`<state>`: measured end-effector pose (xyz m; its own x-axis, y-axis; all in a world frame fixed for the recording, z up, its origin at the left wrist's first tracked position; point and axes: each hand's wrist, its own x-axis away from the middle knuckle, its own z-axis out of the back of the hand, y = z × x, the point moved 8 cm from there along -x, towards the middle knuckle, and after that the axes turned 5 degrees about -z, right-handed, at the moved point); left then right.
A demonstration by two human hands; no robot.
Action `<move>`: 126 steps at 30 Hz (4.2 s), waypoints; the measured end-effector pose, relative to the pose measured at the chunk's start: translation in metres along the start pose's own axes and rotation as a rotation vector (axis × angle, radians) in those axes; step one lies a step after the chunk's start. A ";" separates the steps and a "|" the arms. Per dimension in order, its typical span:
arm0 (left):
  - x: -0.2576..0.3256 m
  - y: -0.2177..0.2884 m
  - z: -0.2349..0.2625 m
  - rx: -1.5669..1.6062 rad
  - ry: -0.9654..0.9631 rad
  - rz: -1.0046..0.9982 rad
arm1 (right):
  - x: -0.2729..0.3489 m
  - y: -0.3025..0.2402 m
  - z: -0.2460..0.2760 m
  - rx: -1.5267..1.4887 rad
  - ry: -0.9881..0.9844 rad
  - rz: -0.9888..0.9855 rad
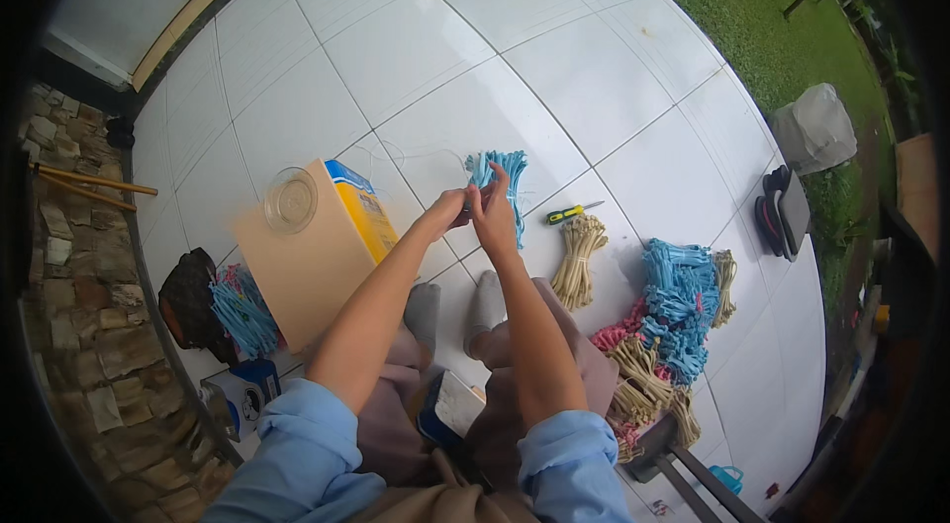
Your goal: The person applies adhesive from a small container to various blue and yellow shoe strap components using their fingers, handling each piece individually on a cardboard surface.
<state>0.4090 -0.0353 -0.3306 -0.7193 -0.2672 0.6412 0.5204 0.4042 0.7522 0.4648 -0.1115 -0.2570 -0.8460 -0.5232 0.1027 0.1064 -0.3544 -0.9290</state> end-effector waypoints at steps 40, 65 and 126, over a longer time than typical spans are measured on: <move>0.164 0.156 0.046 0.061 0.783 -0.581 | 0.025 -0.136 0.166 -1.212 0.422 0.219; 0.168 0.173 -0.054 -0.786 0.227 -0.860 | 0.030 -0.178 0.077 -0.779 0.105 0.109; 0.217 0.199 0.030 0.305 0.419 -0.935 | 0.049 -0.211 0.016 -0.615 -0.228 0.100</move>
<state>0.3422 0.0133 -0.0461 -0.5271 -0.8404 -0.1259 -0.3349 0.0693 0.9397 0.4096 -0.0748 -0.0506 -0.7083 -0.7057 0.0157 -0.1965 0.1758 -0.9646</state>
